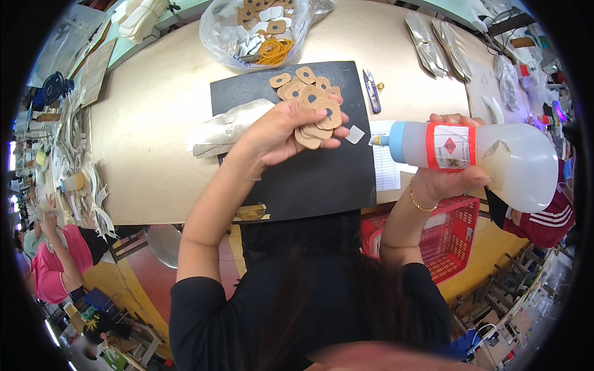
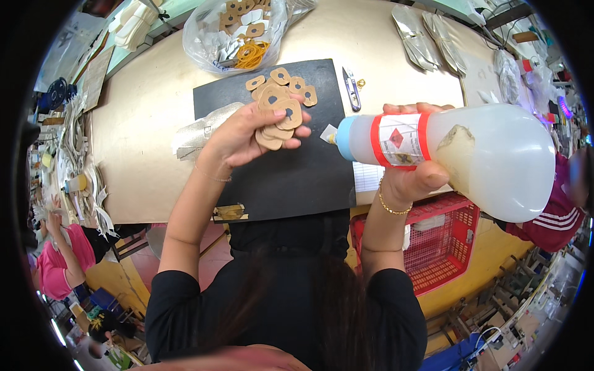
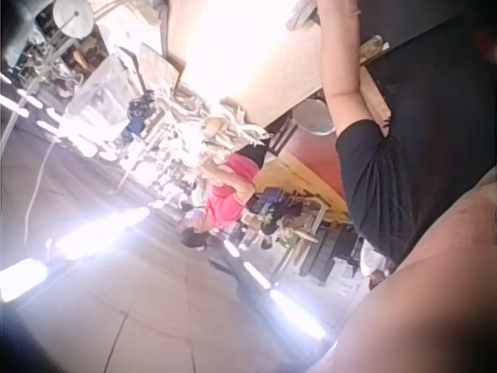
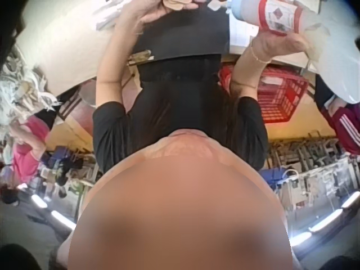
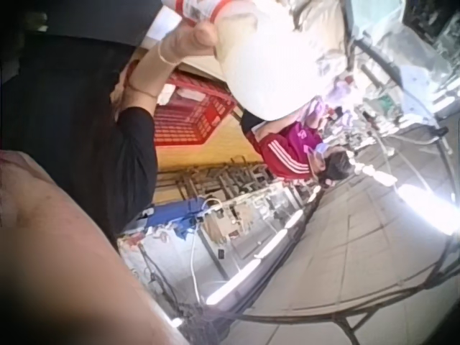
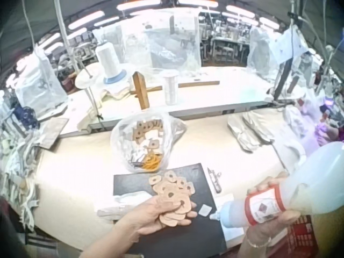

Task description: The person applies glue from a squeeze bottle onto small beige fabric pieces with central holes, then places them on a black mat. The person also handles a larger white fabric piece with a central hole, folding and unfolding it on the mat.

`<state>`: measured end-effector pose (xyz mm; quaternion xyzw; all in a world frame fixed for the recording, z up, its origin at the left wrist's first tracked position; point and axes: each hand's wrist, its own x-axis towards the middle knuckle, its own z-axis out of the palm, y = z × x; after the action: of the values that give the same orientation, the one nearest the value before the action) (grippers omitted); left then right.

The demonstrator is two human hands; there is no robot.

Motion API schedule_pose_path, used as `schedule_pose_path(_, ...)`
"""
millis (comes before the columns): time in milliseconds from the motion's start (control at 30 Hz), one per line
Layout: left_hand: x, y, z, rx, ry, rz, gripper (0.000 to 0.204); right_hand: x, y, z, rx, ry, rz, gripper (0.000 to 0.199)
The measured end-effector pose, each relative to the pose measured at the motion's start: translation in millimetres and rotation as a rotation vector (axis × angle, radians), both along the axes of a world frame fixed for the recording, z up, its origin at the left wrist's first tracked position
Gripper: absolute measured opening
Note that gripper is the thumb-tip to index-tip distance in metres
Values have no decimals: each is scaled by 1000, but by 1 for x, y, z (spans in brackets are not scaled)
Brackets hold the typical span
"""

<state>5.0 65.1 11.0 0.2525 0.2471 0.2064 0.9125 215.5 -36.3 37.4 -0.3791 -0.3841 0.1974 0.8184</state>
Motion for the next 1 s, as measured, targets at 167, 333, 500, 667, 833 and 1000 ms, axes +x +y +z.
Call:
schedule_pose_path(167, 1, -24, 13, 131, 218, 40, 31, -12, 3, 9, -75, -61, -71, 87)
schedule_pose_path(333, 4, -31, 20, 293, 326, 52, 30, -22, 10, 10, 27, -23, -39, 85)
schedule_pose_path(500, 8, -35, 20, 273, 253, 105, 26, -28, 8, 14, 12, -50, -13, 85)
schedule_pose_path(667, 9, -36, 21, 293, 324, 106, 24, -25, 9, 13, 53, -88, 12, 86)
schedule_pose_path(833, 10, -36, 23, 366, 393, 75, 23, -18, 10, 6, 125, -202, 89, 85)
schedule_pose_path(1000, 11, -37, 24, 385, 398, 51, 24, -16, 7, 1, 82, -338, 113, 81)
